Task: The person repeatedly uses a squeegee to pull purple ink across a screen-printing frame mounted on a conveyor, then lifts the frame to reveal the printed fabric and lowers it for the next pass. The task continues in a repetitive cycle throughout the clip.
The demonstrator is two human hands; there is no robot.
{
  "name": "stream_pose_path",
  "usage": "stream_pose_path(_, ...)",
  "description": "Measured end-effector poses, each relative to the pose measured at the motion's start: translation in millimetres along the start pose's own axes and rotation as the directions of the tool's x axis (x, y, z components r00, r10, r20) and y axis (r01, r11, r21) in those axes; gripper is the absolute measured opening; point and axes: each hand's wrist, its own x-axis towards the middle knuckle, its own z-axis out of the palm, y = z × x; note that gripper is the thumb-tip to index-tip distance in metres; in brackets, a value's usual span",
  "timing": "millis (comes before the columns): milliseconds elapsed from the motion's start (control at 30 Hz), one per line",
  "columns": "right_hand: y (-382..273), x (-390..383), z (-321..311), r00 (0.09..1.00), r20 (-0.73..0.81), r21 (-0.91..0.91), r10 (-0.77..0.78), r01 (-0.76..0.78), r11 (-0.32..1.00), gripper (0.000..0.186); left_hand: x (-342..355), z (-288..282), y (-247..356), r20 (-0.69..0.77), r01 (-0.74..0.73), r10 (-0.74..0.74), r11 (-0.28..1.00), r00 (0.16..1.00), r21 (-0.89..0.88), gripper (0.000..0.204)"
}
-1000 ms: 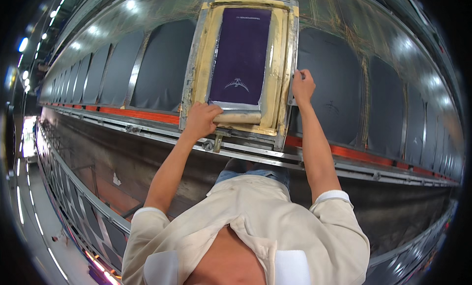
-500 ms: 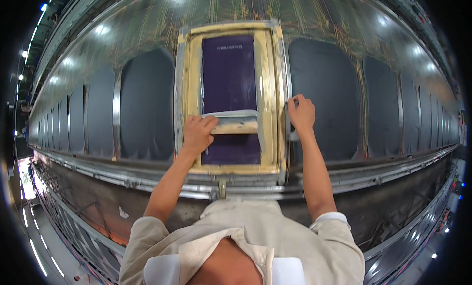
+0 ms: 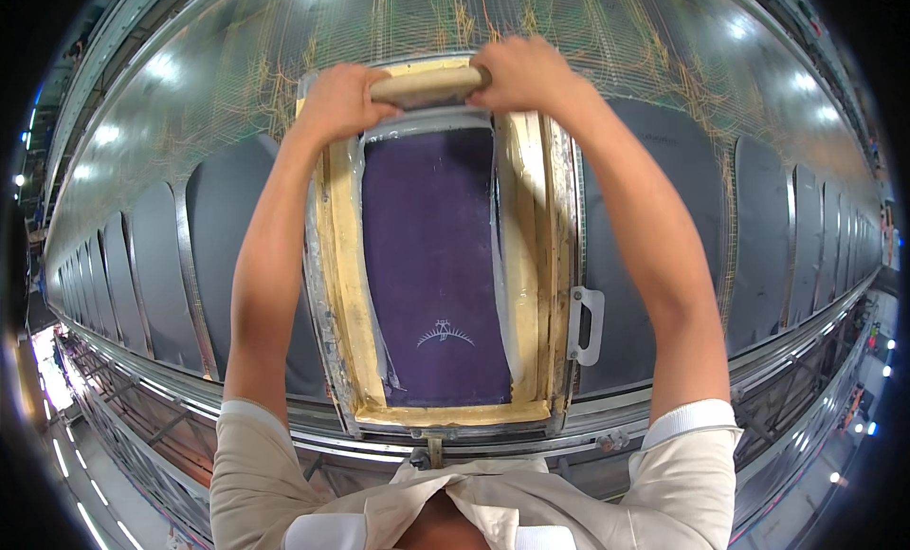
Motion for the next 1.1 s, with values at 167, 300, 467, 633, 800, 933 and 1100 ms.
stream_pose_path(167, 14, 39, 26, 0.998, 0.066, 0.091, -0.015, 0.009, 0.996, 0.034, 28, 5, -14, 0.072, 0.039, -0.04, 0.999, 0.997, 0.018, 0.041)
stream_pose_path(300, 3, 26, 35, 0.998, 0.043, 0.072, 0.047, -0.05, 0.996, 0.036, 14, 15, -12, 0.012, 0.018, -0.02, 0.994, 1.0, 0.104, 0.044)
stream_pose_path(467, -34, -26, 48, 0.998, 0.05, 0.087, 0.041, -0.045, 0.995, 0.031, -52, 28, 11, -0.059, 0.026, -0.018, 0.992, 0.998, 0.126, 0.036)
stream_pose_path(633, -87, -145, 69, 0.999, 0.033, 0.049, 0.021, -0.023, 0.999, 0.025, -165, 47, 72, 0.041, -0.028, 0.027, 0.999, 0.999, 0.037, 0.029)
stream_pose_path(800, -169, -269, 89, 0.998, 0.035, 0.094, -0.043, 0.04, 0.995, 0.022, -310, 82, 121, -0.043, -0.091, 0.091, 0.996, 0.995, 0.005, 0.022)
stream_pose_path(933, -199, -329, 102, 0.997, -0.008, 0.092, -0.072, 0.073, 0.993, 0.019, -372, 95, 146, -0.077, -0.092, 0.09, 0.996, 0.993, -0.02, 0.023)
stream_pose_path(1100, -182, -293, 82, 0.986, 0.163, 0.131, -0.045, 0.024, 0.991, 0.02, -335, 77, 133, 0.068, -0.064, 0.065, 0.998, 0.996, -0.017, 0.022)
